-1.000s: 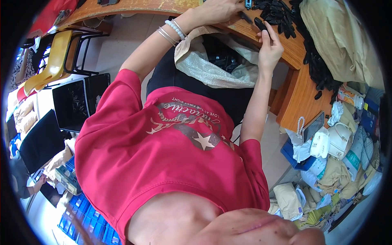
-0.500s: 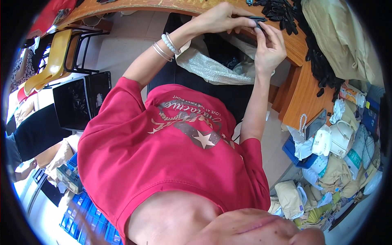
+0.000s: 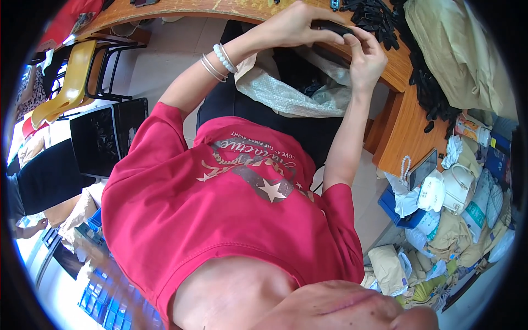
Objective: Sorting and inspecting black plastic hardware parts on a workbench.
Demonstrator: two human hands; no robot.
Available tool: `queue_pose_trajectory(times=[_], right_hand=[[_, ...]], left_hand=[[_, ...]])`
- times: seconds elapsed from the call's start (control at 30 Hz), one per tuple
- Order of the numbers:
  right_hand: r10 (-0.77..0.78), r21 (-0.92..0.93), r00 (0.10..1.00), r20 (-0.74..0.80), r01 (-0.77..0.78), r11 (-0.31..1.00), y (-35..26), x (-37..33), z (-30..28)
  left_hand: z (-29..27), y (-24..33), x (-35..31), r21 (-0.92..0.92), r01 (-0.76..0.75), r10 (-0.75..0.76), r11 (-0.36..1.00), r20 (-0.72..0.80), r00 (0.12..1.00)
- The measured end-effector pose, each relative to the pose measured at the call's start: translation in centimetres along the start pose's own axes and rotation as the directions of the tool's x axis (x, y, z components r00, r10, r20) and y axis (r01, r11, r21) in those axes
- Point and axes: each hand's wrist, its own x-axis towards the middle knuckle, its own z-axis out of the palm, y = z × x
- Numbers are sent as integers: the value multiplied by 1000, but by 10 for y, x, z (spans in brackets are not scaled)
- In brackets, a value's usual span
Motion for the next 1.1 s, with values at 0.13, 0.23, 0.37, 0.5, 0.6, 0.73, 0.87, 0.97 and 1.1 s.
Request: queue_pose_trajectory(times=[0.13, 0.23, 0.37, 0.5, 0.6, 0.73, 0.87, 0.97, 1.1], right_hand=[[-397, -401, 909, 127, 413, 818, 36, 55, -7], [-368, -669, 909, 196, 399, 627, 71, 102, -10], [134, -881, 952, 275, 194, 433, 52, 114, 16], [-51, -785, 968, 244, 228, 576, 45, 82, 17], [-56, -658, 945, 323, 267, 704, 34, 65, 19], [-393, -288, 893, 221, 445, 848, 46, 59, -4], [-394, -858, 919, -18, 188, 478, 54, 59, -49], [-179, -877, 984, 8, 92, 471, 64, 59, -72], [-166, -922, 981, 96, 150, 357, 60, 54, -65]], left_hand=[[-1, -30, 19, -476, 126, -193, 870, -94, 977], [-1, -67, 49, -67, 352, -355, 933, -39, 934], [24, -104, 52, -46, -148, 131, 988, -259, 957], [16, -61, 52, 660, -31, 80, 750, -45, 996], [18, -82, 38, 703, -225, 249, 675, 69, 966], [15, -37, 20, 759, -246, 286, 603, 83, 955], [6, -50, 16, 516, -284, 415, 808, -157, 896], [9, -50, 23, 404, -241, 389, 882, -338, 857], [14, -48, 26, 89, 106, -52, 990, -475, 879]])
